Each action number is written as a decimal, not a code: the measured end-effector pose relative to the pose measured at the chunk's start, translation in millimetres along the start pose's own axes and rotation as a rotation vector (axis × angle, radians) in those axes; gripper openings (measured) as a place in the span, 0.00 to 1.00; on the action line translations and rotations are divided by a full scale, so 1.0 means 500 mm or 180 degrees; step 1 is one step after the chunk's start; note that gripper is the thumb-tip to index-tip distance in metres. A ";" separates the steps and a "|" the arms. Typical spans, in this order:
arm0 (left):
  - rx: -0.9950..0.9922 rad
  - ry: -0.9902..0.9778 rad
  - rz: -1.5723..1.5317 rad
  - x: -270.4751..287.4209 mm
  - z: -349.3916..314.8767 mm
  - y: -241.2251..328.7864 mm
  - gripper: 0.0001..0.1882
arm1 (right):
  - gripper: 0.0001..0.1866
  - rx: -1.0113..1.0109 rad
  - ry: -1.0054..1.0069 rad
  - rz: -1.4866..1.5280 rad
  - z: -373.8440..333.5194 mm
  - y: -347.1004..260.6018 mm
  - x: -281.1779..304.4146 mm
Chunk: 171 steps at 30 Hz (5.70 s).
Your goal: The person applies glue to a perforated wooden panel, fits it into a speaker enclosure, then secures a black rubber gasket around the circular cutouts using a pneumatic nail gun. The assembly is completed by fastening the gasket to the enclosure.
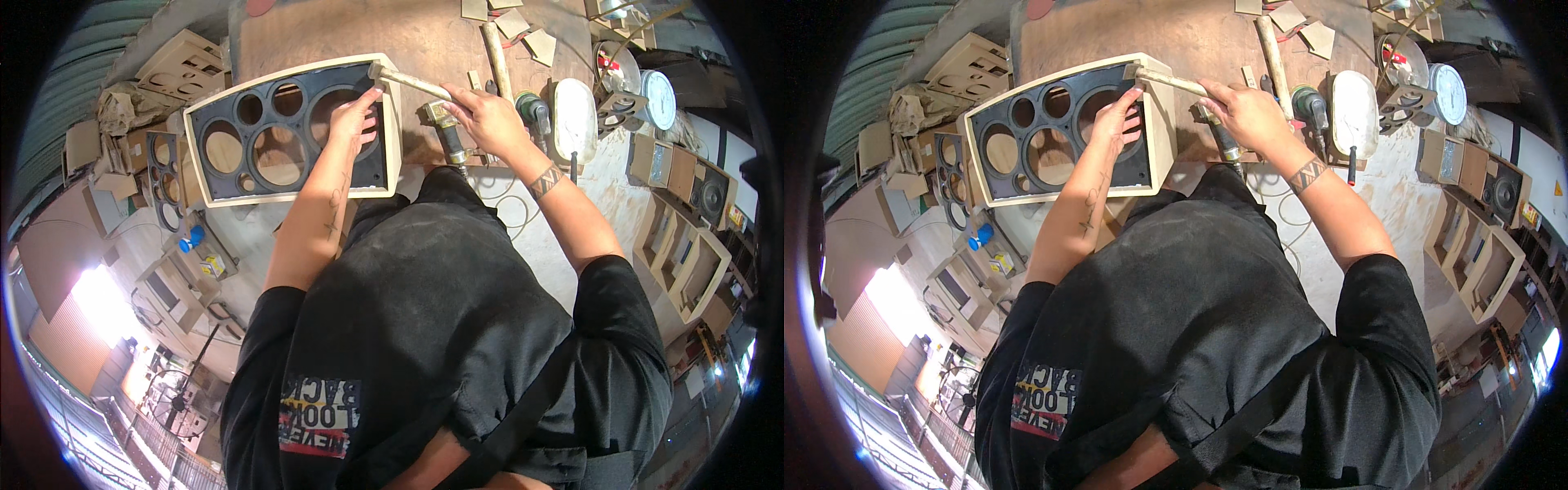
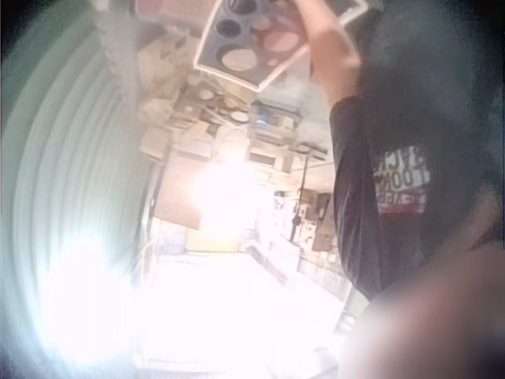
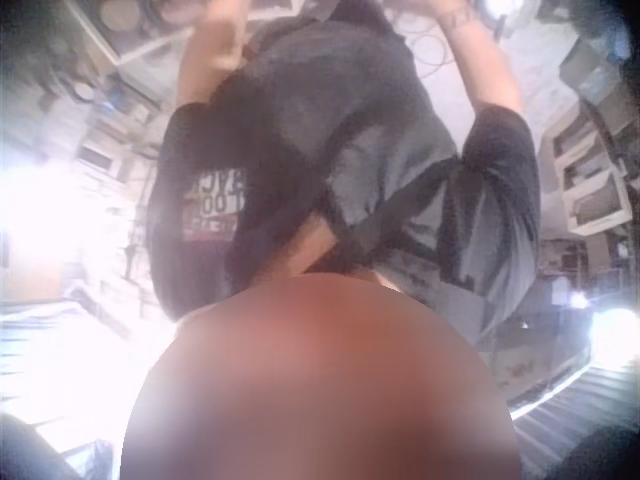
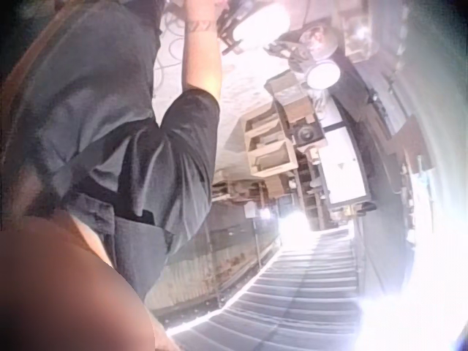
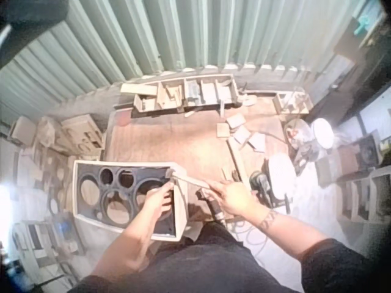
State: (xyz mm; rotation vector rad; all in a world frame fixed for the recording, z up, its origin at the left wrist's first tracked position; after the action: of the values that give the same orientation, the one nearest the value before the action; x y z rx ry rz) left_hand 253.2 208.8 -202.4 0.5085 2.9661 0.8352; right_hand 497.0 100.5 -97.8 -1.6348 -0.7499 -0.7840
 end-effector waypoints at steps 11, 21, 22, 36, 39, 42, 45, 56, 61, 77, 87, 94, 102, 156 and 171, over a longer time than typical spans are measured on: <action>-0.0380 0.0147 0.0191 -0.012 -0.005 0.010 0.45 | 0.27 -0.1488 0.0572 0.1615 -0.035 0.190 -0.125; -0.0373 0.0192 0.0100 -0.005 -0.014 0.017 0.38 | 0.29 -0.1970 0.0485 0.0049 0.107 0.354 -0.224; -0.0340 0.0218 0.0129 -0.002 -0.012 0.017 0.36 | 0.27 -0.1979 0.0439 0.0164 0.124 0.371 -0.228; -0.0279 -0.0020 0.0188 0.019 0.019 0.012 0.26 | 0.29 -0.2371 -0.1134 -0.0253 -0.109 0.255 -0.524; -0.0291 0.0006 0.0296 0.022 0.020 0.015 0.28 | 0.25 -0.2576 -0.0185 0.0194 -0.095 0.224 -0.511; -0.0239 -0.0046 0.0244 0.023 0.023 0.016 0.29 | 0.32 -0.2821 0.0203 0.0871 -0.075 0.198 -0.452; -0.0273 -0.0362 0.0134 0.014 0.024 0.020 0.46 | 0.41 -0.2790 0.0983 0.1474 -0.065 0.186 -0.342; -0.0342 0.0000 0.0185 0.012 0.010 0.028 0.34 | 0.13 -0.2004 -0.0327 0.6305 -0.020 0.107 -0.213; -0.0286 0.0101 0.0226 0.014 0.007 0.029 0.37 | 0.15 -0.2152 -0.0805 0.6499 -0.001 0.097 -0.242; -0.0286 0.0129 0.0089 0.007 -0.004 0.034 0.42 | 0.16 -0.2055 -0.1035 0.6395 0.012 0.094 -0.262; -0.0174 0.0080 0.0094 0.007 -0.003 0.033 0.37 | 0.15 -0.2009 -0.1062 0.6333 0.013 0.097 -0.262; -0.0133 0.0229 0.0045 0.012 0.006 0.029 0.34 | 0.15 -0.2026 -0.0949 0.6340 0.007 0.096 -0.263; 0.0092 0.0503 0.0530 0.031 -0.007 0.020 0.55 | 0.15 -0.2097 -0.0850 0.6125 -0.043 0.082 -0.254; -0.1357 0.0530 0.2150 0.055 -0.239 -0.097 0.12 | 0.08 -0.2479 -0.0318 0.4919 -0.248 0.094 -0.268; -0.2251 -0.0709 0.2897 0.058 -0.174 -0.043 0.35 | 0.11 -0.2679 0.0451 0.4463 -0.349 0.033 -0.289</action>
State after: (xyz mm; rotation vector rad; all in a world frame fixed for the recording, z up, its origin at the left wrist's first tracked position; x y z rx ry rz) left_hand 210.2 156.9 -137.0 1.7341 1.9241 1.6060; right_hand 408.4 -83.7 -196.8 -2.2263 0.9753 -0.1081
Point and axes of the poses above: each hand's wrist, its own z-axis towards the middle knuckle, its own x-axis out of the back of the hand, y = z × x, the point moved 6 cm from there along z, towards the middle knuckle
